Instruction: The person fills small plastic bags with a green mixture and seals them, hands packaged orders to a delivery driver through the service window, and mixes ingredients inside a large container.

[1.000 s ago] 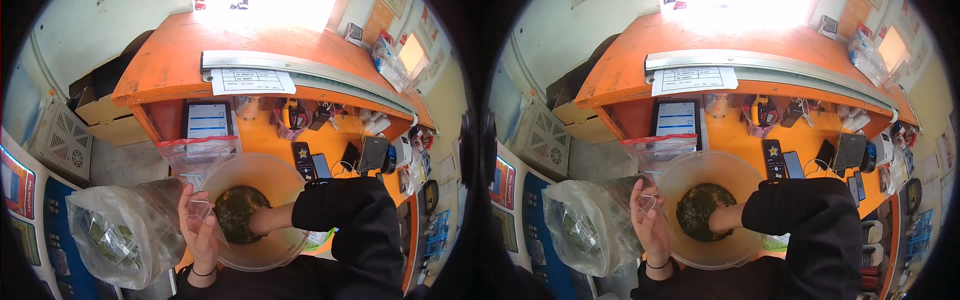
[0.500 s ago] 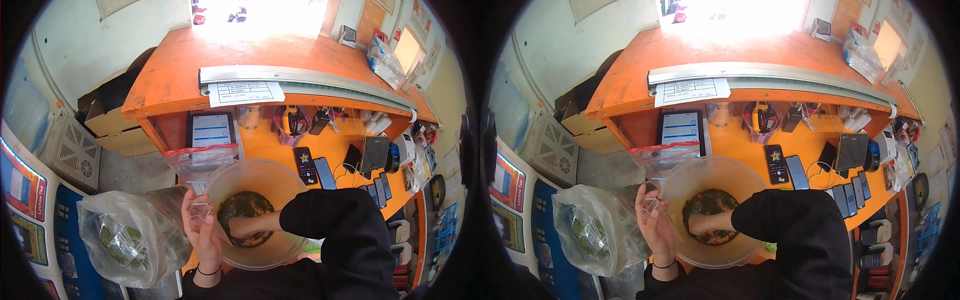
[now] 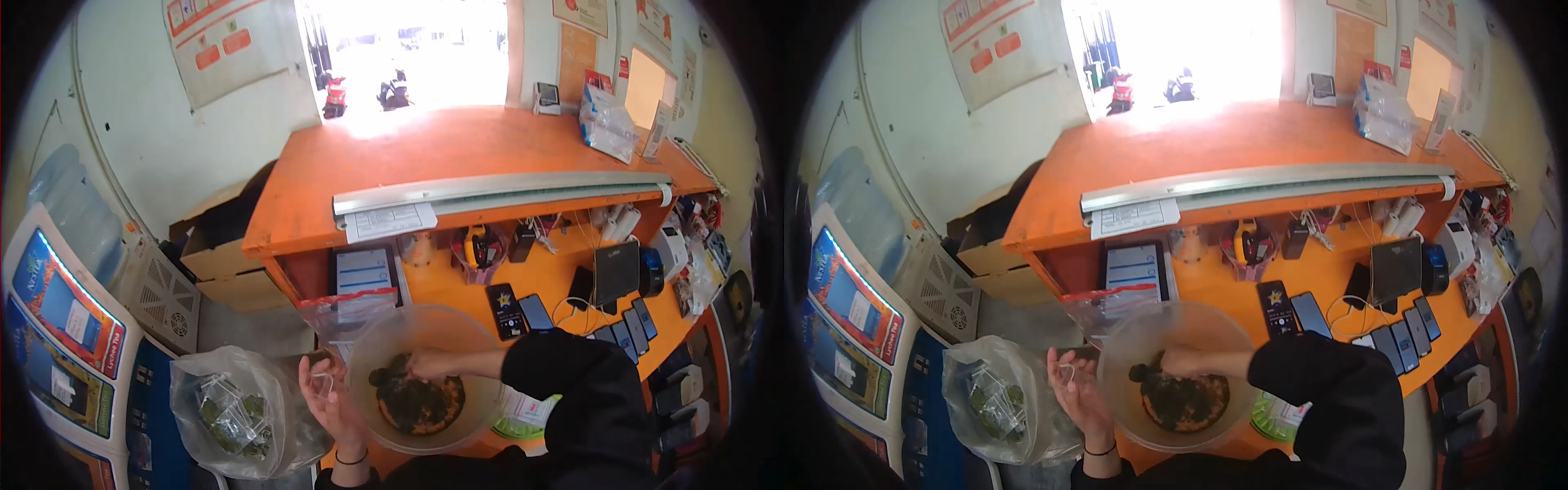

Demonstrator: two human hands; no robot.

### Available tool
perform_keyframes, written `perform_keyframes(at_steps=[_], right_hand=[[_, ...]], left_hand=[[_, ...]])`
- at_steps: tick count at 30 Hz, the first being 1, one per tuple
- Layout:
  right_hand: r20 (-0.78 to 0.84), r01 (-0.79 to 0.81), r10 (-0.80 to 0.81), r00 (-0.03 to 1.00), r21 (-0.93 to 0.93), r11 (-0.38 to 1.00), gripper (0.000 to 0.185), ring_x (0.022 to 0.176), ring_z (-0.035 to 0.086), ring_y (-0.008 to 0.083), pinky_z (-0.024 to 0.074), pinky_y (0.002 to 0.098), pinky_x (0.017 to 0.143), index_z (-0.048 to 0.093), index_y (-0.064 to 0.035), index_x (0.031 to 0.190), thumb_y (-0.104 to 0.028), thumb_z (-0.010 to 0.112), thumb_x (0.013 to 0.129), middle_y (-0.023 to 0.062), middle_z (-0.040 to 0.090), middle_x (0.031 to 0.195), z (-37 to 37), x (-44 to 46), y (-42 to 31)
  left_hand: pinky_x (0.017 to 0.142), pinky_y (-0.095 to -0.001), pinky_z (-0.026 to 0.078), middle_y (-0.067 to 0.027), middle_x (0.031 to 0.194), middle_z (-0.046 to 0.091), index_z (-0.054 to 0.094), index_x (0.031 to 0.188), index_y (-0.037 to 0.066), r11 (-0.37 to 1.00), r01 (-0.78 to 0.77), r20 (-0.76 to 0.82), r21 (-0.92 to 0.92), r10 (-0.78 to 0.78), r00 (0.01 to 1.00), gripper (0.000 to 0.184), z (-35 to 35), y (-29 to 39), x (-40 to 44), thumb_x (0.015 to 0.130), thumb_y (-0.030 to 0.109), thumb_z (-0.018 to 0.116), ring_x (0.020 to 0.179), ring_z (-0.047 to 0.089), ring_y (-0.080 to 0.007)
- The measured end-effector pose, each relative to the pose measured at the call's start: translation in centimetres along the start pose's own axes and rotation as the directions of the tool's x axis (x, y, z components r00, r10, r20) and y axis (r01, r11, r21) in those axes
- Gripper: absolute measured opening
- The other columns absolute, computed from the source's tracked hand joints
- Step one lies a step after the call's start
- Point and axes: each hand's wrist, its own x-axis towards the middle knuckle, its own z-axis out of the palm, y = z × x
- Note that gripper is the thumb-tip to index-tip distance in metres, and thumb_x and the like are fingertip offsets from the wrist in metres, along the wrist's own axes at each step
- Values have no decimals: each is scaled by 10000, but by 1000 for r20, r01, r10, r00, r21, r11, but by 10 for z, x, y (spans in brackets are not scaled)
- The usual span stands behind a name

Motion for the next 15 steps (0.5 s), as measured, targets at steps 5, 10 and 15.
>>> perform_keyframes(at_steps=[5, 10, 15], right_hand=[[-74, 282, -278, 958, 52, 958, 261, 443, 433, 85, 359, 239, 433, 615, -26, 884, -257, 520, 809, 6, 474, 504, -17, -47, 7], [-213, 401, -400, 892, -39, 915, 242, 537, 524, 112, 426, 257, 558, 607, -16, 902, -227, 529, 812, 78, 574, 603, -40, -112, -4], [-343, 408, -426, 837, -127, 904, 242, 550, 538, 131, 432, 259, 564, 599, -25, 936, -218, 543, 802, 111, 614, 694, -54, -158, -11]], left_hand=[[815, -293, 386, -113, 1121, 400, 207, 1268, 7, 991, -77, 62, 107, 71, 996, 719, -3, 33, 7, 708, 222, 603, 947, 443, -158], [845, -281, 360, -110, 1129, 448, 312, 1215, 19, 923, 107, 263, 370, -214, 941, 691, 0, 43, 7, 657, 165, 692, 964, 446, -154], [807, -262, 404, -75, 1052, 526, 471, 1099, -10, 695, -90, 423, 714, -325, 846, 540, 7, 17, 1, 640, 125, 720, 929, 494, -122]])
